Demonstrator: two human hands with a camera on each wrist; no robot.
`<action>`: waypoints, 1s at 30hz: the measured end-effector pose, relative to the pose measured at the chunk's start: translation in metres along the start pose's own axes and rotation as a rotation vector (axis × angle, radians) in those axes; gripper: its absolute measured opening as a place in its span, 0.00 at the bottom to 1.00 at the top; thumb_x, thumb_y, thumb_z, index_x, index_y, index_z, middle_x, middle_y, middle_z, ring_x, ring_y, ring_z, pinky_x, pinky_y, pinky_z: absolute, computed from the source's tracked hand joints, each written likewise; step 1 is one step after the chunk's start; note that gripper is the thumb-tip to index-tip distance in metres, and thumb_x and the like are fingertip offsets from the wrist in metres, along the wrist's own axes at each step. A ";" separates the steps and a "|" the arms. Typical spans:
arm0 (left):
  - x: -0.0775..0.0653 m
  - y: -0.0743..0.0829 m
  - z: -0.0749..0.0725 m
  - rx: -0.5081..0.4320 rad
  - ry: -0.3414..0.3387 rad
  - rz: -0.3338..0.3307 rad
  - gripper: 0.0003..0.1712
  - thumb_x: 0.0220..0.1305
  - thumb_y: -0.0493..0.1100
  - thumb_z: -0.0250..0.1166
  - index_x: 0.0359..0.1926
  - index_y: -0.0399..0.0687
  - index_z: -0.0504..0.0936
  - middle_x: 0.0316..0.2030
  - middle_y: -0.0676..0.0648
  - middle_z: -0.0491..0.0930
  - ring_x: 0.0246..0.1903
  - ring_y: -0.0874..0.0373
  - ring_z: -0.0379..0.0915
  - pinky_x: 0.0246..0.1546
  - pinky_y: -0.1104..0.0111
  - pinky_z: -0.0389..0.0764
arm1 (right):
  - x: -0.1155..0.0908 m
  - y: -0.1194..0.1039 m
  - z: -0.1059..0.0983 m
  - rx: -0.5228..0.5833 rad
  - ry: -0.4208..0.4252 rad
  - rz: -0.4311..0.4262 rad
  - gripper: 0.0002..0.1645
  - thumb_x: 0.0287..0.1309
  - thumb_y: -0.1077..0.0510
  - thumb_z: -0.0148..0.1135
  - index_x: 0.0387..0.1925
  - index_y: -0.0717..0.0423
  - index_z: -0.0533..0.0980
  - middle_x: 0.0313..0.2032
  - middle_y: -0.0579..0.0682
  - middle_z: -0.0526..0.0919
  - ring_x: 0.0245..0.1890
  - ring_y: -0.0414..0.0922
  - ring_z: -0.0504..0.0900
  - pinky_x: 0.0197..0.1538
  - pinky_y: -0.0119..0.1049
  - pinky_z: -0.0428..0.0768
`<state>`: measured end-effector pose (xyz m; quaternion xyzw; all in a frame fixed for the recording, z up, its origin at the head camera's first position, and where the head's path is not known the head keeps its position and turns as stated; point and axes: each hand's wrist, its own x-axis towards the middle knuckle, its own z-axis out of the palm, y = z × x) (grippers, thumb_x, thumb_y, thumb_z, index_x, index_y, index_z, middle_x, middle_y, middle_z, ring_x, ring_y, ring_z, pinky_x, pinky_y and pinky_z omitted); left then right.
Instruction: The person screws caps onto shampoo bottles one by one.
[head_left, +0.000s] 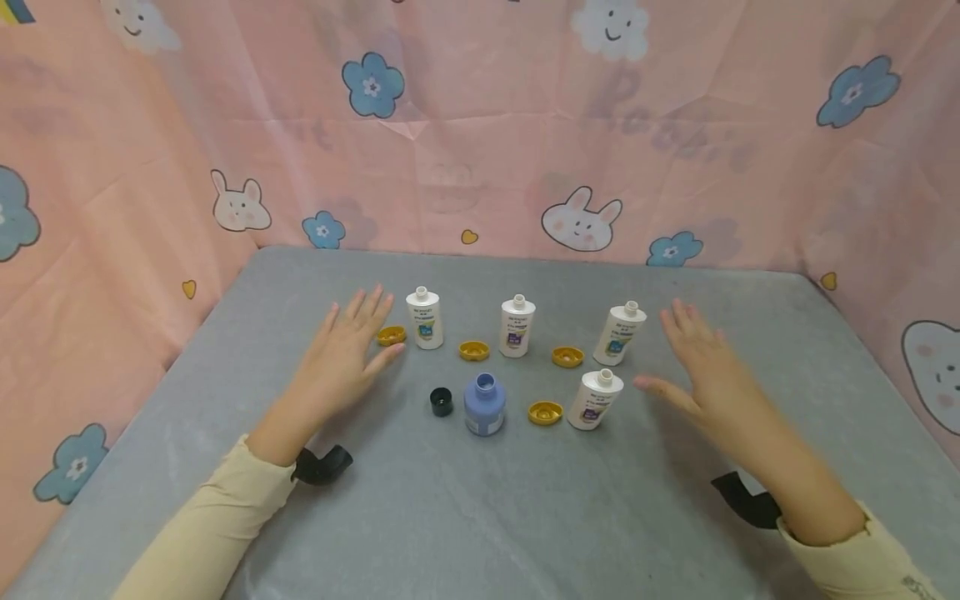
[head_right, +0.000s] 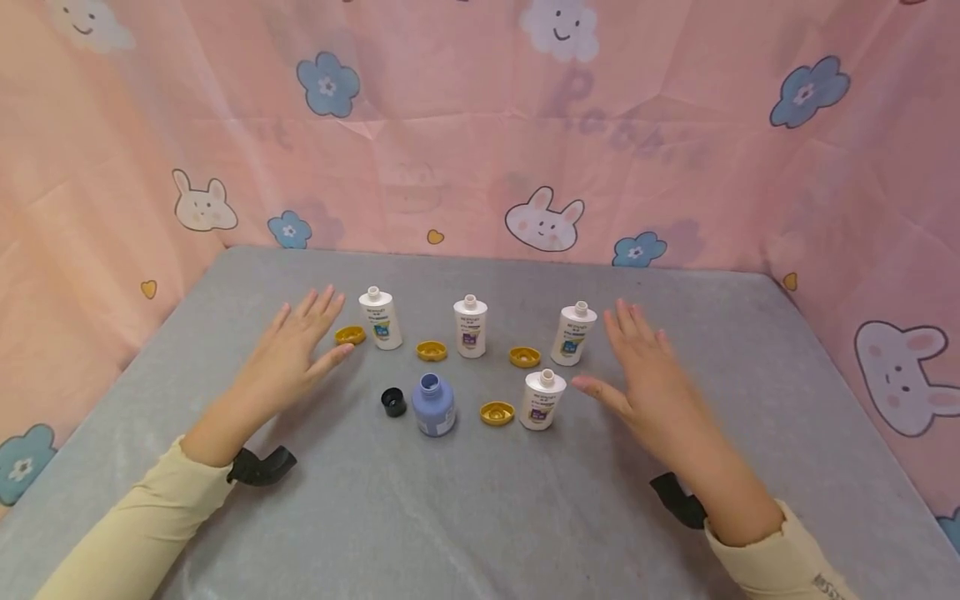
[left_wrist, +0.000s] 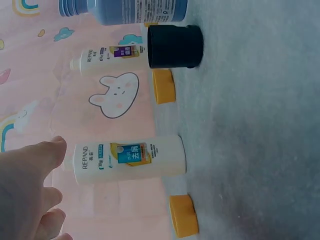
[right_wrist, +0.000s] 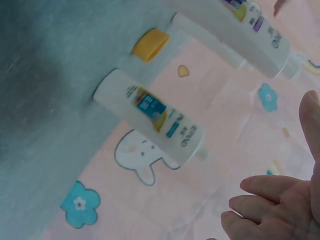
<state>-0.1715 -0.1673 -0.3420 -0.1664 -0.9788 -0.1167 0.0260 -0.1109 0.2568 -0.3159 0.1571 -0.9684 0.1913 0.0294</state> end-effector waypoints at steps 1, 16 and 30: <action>0.000 0.001 0.000 0.002 -0.002 0.003 0.44 0.74 0.59 0.54 0.79 0.48 0.47 0.79 0.42 0.44 0.79 0.42 0.38 0.78 0.43 0.39 | -0.001 -0.002 0.000 0.004 0.002 -0.006 0.56 0.67 0.40 0.60 0.77 0.67 0.43 0.77 0.69 0.38 0.78 0.65 0.35 0.76 0.65 0.36; -0.008 0.013 0.004 0.009 0.028 0.070 0.43 0.72 0.60 0.56 0.79 0.50 0.51 0.79 0.43 0.48 0.78 0.43 0.42 0.78 0.44 0.41 | -0.005 -0.036 0.004 0.018 0.034 -0.102 0.55 0.63 0.40 0.63 0.78 0.60 0.47 0.79 0.59 0.43 0.80 0.58 0.40 0.79 0.58 0.41; -0.013 0.021 0.011 0.008 0.023 0.119 0.42 0.72 0.60 0.56 0.78 0.51 0.52 0.78 0.45 0.49 0.78 0.44 0.44 0.78 0.45 0.43 | -0.003 -0.076 0.016 0.023 0.017 -0.173 0.55 0.60 0.36 0.64 0.77 0.57 0.52 0.78 0.56 0.50 0.79 0.55 0.49 0.76 0.59 0.55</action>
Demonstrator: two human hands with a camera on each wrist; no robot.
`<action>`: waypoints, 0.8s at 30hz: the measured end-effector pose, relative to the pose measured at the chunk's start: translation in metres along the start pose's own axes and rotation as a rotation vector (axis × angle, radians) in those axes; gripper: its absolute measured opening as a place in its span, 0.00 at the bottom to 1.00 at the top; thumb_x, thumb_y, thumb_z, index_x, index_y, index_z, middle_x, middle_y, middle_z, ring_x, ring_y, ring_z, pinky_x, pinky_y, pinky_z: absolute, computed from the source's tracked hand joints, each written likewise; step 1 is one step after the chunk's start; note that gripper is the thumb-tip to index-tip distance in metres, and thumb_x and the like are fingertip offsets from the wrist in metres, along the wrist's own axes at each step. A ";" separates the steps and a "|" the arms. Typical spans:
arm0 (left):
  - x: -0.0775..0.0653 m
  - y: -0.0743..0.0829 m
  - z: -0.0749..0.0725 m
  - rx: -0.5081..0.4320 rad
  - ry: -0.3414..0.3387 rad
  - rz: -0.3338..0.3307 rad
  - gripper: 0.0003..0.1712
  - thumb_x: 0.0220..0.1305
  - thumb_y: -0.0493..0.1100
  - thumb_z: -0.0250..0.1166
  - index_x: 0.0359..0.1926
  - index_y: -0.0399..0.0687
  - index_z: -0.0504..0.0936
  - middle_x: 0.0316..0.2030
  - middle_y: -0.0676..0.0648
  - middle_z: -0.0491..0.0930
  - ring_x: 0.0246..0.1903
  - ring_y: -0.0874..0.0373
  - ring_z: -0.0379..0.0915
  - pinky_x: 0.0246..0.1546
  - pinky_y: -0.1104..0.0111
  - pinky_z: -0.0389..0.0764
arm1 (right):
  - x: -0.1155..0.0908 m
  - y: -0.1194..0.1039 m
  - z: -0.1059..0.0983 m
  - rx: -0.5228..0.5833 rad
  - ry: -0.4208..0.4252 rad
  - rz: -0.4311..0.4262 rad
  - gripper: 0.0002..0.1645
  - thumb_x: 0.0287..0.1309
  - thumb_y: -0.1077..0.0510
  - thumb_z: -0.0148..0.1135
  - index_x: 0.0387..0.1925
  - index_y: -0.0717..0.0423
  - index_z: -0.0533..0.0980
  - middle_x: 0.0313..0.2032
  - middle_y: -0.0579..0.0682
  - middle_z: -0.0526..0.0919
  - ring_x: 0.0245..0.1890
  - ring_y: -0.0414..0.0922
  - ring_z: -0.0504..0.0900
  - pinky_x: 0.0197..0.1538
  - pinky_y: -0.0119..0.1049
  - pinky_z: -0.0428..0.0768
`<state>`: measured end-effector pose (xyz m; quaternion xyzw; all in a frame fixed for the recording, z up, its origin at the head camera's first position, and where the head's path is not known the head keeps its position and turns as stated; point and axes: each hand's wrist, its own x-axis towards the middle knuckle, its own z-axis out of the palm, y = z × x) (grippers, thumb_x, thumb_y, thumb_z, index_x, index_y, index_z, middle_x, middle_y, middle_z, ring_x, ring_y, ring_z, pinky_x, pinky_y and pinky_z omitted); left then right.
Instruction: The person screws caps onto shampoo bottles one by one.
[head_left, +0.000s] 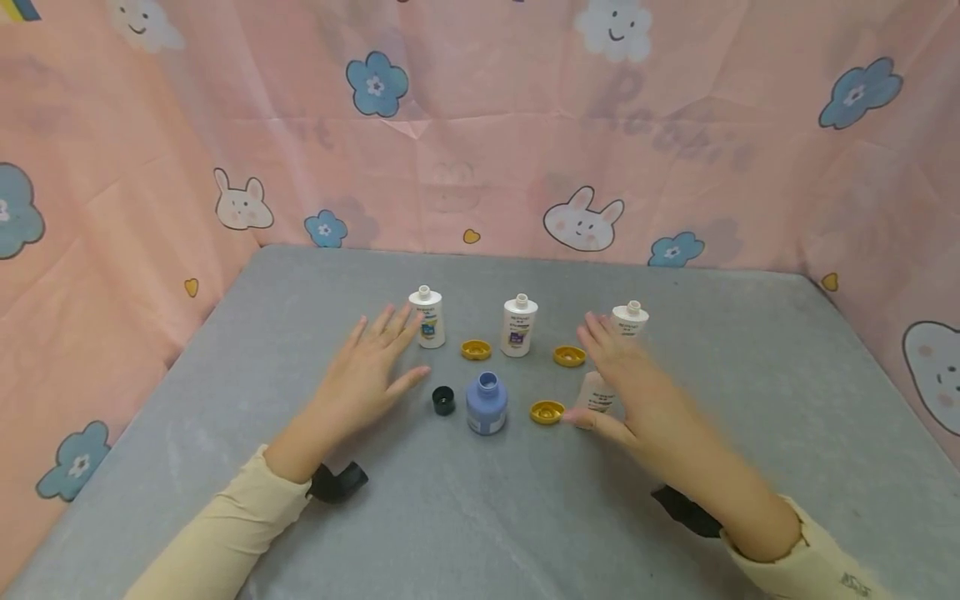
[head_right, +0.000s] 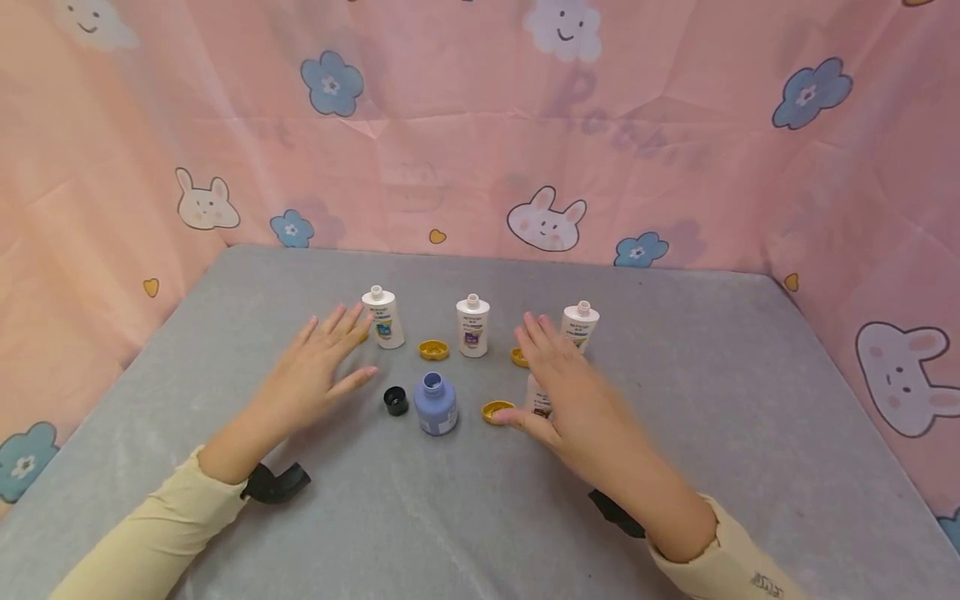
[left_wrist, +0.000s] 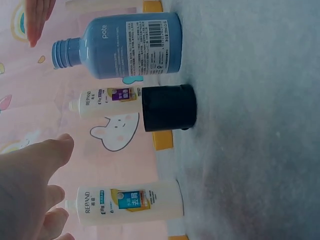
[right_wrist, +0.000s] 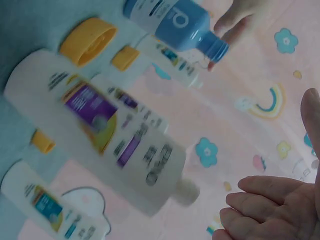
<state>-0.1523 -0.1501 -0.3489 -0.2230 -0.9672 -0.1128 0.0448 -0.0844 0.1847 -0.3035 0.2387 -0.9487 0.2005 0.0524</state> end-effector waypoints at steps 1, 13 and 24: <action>0.000 0.001 0.001 0.000 -0.001 0.002 0.42 0.72 0.60 0.56 0.78 0.52 0.53 0.78 0.45 0.49 0.78 0.44 0.44 0.78 0.45 0.43 | 0.001 -0.002 0.002 0.001 -0.006 -0.007 0.55 0.60 0.36 0.63 0.77 0.57 0.51 0.78 0.55 0.49 0.79 0.55 0.49 0.76 0.59 0.56; -0.002 0.006 0.008 -0.021 0.015 0.043 0.41 0.70 0.61 0.58 0.77 0.53 0.56 0.78 0.46 0.51 0.78 0.44 0.46 0.78 0.46 0.47 | 0.013 -0.021 0.025 0.074 -0.070 -0.034 0.58 0.56 0.38 0.68 0.78 0.51 0.50 0.79 0.53 0.50 0.78 0.54 0.52 0.71 0.58 0.67; -0.004 0.013 0.015 -0.037 0.032 0.078 0.41 0.69 0.62 0.60 0.76 0.53 0.59 0.78 0.47 0.53 0.77 0.45 0.49 0.76 0.45 0.53 | 0.023 -0.024 0.040 0.160 -0.073 -0.051 0.58 0.53 0.39 0.71 0.77 0.53 0.54 0.78 0.55 0.53 0.76 0.56 0.57 0.70 0.59 0.69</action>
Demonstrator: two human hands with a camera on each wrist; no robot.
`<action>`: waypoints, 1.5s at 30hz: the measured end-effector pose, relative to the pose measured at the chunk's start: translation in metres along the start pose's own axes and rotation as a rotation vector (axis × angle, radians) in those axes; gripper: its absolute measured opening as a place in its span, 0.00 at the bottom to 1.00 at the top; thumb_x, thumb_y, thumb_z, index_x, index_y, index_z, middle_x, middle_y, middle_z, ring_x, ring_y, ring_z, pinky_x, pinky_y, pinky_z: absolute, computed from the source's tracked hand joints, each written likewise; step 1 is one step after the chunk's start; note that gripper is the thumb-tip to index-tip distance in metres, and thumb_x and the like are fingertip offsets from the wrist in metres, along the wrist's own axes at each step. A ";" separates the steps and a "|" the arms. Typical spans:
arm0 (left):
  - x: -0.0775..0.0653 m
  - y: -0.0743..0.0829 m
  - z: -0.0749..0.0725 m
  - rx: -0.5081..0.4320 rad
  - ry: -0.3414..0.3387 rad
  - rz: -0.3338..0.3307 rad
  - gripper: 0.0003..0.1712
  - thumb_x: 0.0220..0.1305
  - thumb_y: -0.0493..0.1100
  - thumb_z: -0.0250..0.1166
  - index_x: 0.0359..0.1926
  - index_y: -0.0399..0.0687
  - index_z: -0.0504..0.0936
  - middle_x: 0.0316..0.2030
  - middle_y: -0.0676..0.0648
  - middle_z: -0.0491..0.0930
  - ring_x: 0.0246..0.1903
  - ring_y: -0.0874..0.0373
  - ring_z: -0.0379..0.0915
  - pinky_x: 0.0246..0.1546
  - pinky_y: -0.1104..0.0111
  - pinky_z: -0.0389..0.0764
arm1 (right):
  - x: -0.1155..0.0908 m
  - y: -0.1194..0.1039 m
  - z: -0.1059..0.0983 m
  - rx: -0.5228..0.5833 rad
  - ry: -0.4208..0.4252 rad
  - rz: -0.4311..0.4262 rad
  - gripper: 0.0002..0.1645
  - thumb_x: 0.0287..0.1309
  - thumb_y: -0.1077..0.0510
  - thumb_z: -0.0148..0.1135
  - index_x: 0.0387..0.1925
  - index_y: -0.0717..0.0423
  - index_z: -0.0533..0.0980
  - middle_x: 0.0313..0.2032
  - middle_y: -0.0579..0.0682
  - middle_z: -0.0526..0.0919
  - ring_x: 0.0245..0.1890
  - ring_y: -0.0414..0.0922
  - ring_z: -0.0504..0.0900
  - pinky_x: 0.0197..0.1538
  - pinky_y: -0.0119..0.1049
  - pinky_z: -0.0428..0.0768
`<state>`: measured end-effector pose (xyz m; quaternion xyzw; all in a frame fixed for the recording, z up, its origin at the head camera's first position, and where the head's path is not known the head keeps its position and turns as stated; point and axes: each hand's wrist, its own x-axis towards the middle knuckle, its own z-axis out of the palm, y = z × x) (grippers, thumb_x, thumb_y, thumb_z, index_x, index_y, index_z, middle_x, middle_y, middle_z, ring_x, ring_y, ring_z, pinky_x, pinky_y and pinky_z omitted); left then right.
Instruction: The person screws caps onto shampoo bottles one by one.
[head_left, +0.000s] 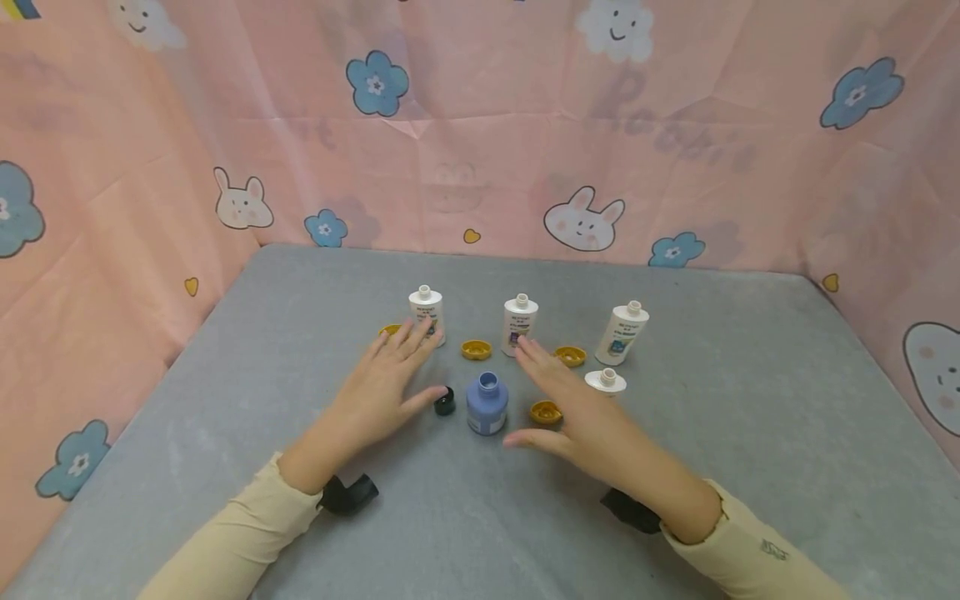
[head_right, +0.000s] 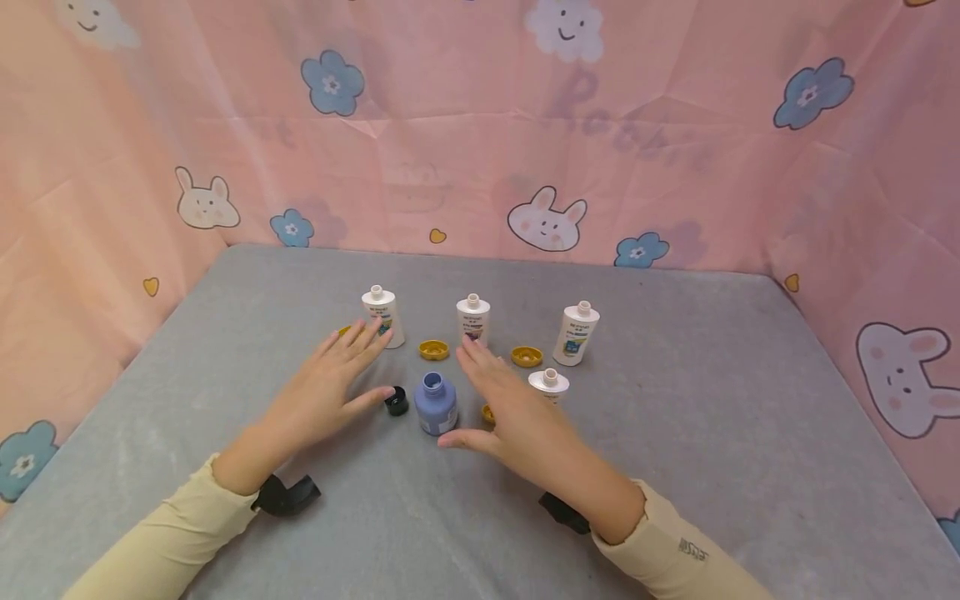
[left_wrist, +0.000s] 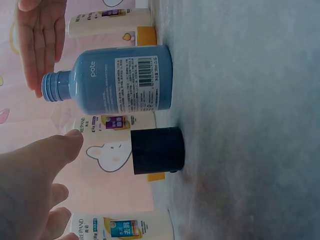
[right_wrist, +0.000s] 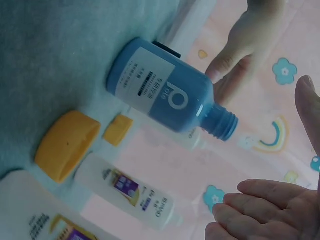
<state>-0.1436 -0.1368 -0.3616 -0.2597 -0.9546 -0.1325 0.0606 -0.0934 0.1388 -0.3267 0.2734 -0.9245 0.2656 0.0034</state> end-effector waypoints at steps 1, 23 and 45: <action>0.000 0.001 0.001 -0.002 -0.001 0.003 0.41 0.69 0.62 0.60 0.76 0.52 0.60 0.78 0.47 0.53 0.77 0.46 0.49 0.76 0.45 0.54 | 0.001 0.000 0.001 0.002 -0.002 0.001 0.58 0.53 0.39 0.71 0.77 0.53 0.54 0.78 0.55 0.53 0.76 0.56 0.57 0.70 0.59 0.68; -0.002 0.010 0.016 -0.116 -0.057 0.024 0.47 0.59 0.56 0.72 0.75 0.48 0.63 0.75 0.44 0.59 0.71 0.45 0.63 0.70 0.48 0.68 | 0.017 0.006 0.023 0.119 -0.076 0.093 0.60 0.46 0.43 0.77 0.75 0.57 0.57 0.75 0.56 0.58 0.70 0.57 0.68 0.66 0.55 0.74; 0.000 0.004 0.028 -0.496 -0.057 -0.141 0.29 0.55 0.42 0.76 0.58 0.40 0.81 0.54 0.42 0.84 0.51 0.50 0.84 0.53 0.60 0.84 | 0.033 0.008 0.035 0.300 -0.103 0.274 0.53 0.46 0.49 0.79 0.72 0.57 0.65 0.68 0.57 0.72 0.62 0.59 0.78 0.61 0.50 0.80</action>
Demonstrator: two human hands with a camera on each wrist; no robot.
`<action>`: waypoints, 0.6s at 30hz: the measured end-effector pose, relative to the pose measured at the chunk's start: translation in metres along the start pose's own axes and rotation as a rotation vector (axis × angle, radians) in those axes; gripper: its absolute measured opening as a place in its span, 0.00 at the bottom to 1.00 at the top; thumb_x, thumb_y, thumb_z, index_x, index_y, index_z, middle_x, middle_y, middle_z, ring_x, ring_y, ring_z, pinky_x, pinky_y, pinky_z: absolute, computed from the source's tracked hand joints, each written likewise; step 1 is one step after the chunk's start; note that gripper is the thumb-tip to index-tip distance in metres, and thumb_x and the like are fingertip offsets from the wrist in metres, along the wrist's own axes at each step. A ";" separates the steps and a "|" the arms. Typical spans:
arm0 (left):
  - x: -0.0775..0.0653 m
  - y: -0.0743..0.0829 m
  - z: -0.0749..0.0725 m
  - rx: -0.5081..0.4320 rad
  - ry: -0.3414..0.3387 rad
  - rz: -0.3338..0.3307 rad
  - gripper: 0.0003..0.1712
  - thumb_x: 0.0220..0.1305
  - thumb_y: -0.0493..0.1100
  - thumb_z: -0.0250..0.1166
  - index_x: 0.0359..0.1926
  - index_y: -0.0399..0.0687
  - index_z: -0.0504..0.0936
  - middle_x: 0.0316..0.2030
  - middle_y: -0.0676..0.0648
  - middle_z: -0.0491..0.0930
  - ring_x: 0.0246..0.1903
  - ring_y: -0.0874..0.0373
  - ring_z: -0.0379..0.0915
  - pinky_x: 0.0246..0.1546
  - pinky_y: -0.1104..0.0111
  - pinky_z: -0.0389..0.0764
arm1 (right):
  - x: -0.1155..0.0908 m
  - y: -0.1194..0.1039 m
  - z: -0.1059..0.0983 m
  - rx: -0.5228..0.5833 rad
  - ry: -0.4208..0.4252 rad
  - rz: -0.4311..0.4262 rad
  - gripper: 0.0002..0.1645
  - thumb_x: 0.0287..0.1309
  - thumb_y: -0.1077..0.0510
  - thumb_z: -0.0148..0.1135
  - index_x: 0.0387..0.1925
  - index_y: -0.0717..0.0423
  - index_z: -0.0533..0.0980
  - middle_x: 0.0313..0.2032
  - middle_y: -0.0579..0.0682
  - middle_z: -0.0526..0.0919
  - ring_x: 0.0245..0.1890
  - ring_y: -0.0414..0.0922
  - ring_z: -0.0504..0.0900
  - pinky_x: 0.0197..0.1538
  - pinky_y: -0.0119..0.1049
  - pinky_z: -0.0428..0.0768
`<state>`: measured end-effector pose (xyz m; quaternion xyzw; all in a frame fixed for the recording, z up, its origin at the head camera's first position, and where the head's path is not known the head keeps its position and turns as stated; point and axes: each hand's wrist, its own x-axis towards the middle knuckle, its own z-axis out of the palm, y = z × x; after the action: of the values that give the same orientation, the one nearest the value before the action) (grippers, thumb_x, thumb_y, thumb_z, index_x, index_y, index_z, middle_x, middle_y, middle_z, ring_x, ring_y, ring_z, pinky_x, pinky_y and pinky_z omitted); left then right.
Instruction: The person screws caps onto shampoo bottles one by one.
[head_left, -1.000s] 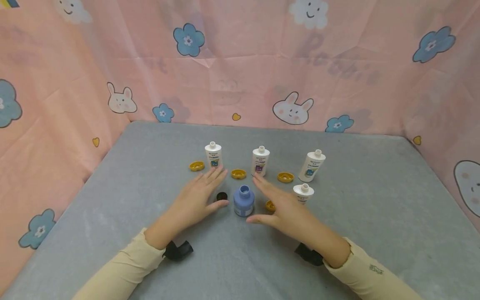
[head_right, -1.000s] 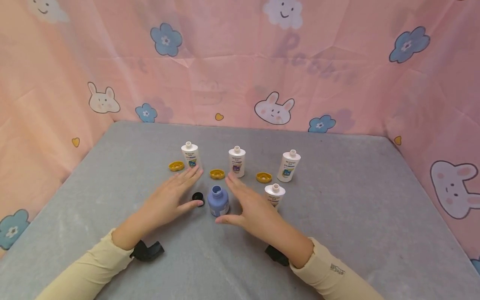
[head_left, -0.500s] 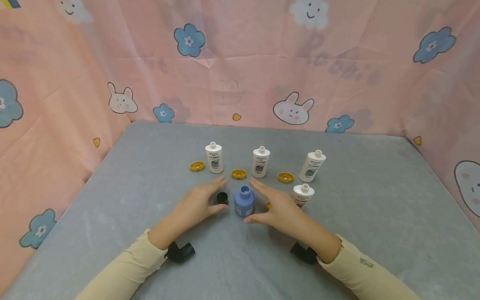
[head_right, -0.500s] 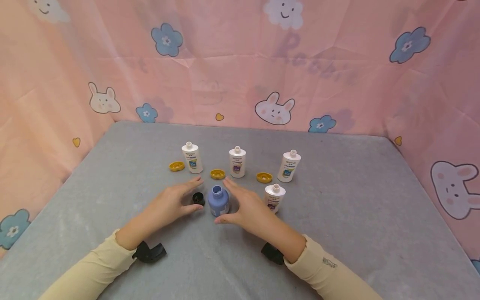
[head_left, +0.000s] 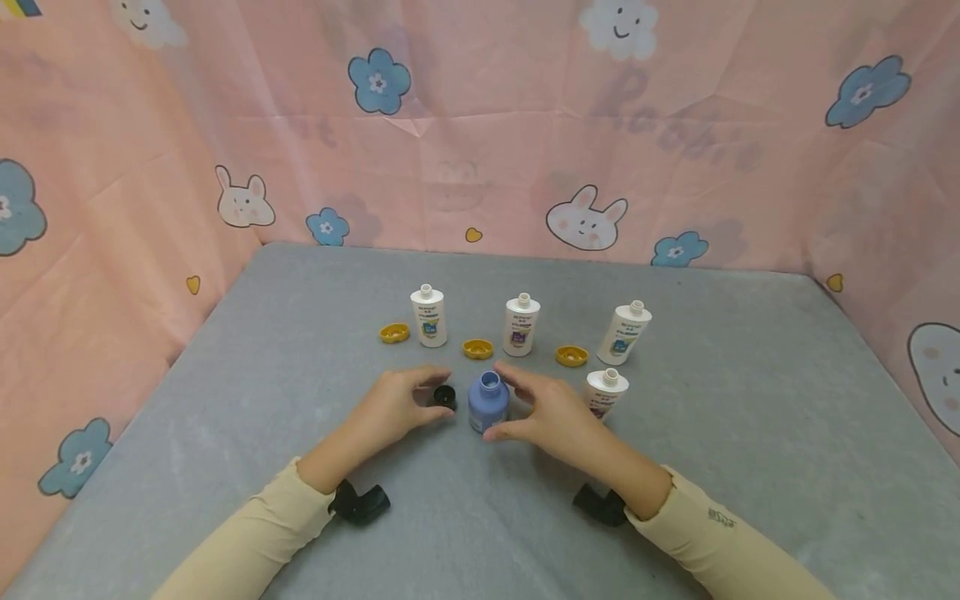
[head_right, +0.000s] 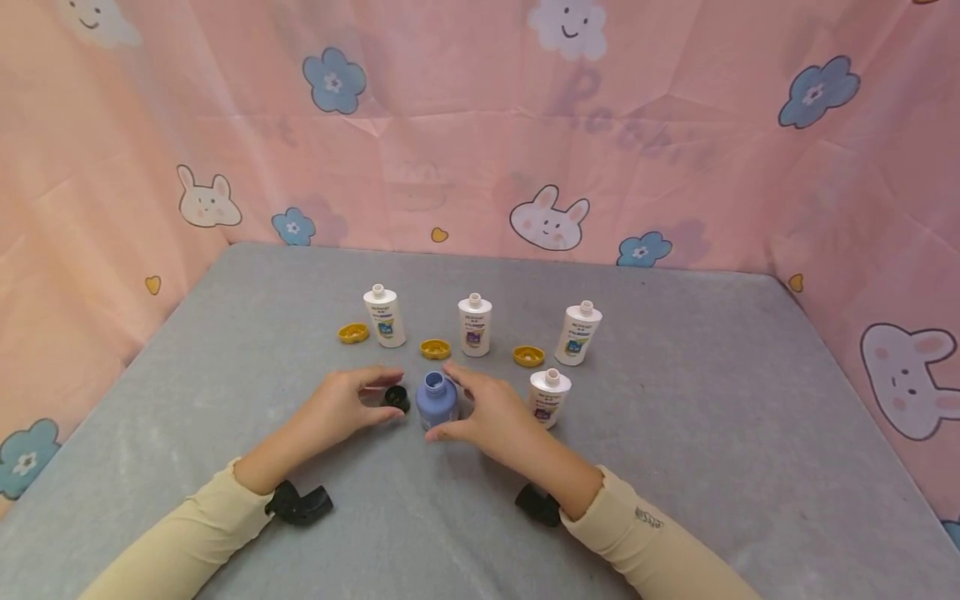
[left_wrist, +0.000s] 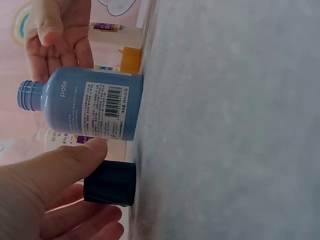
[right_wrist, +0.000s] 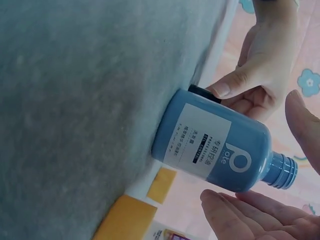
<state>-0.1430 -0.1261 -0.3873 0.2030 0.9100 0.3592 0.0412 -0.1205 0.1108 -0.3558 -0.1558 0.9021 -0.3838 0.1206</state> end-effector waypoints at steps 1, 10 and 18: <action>0.000 0.000 0.000 -0.019 -0.004 -0.007 0.29 0.55 0.41 0.76 0.57 0.40 0.81 0.54 0.42 0.84 0.52 0.50 0.83 0.53 0.60 0.84 | 0.001 0.000 0.001 0.016 -0.003 -0.003 0.52 0.46 0.50 0.80 0.71 0.58 0.66 0.68 0.58 0.72 0.62 0.59 0.78 0.61 0.49 0.80; 0.002 -0.004 0.003 -0.102 -0.034 -0.035 0.27 0.54 0.38 0.76 0.56 0.40 0.82 0.55 0.42 0.83 0.51 0.50 0.84 0.50 0.65 0.85 | 0.007 0.004 0.005 0.171 -0.025 0.006 0.49 0.45 0.57 0.80 0.68 0.65 0.68 0.66 0.61 0.74 0.64 0.55 0.76 0.62 0.42 0.79; 0.003 -0.006 0.004 -0.156 -0.039 -0.061 0.20 0.54 0.34 0.75 0.50 0.39 0.83 0.49 0.42 0.85 0.48 0.51 0.85 0.47 0.69 0.86 | 0.013 0.008 0.006 0.200 -0.023 0.031 0.45 0.47 0.59 0.79 0.66 0.66 0.70 0.64 0.61 0.77 0.64 0.55 0.77 0.63 0.43 0.78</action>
<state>-0.1466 -0.1260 -0.3938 0.1786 0.8841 0.4234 0.0854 -0.1322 0.1073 -0.3674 -0.1334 0.8602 -0.4683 0.1517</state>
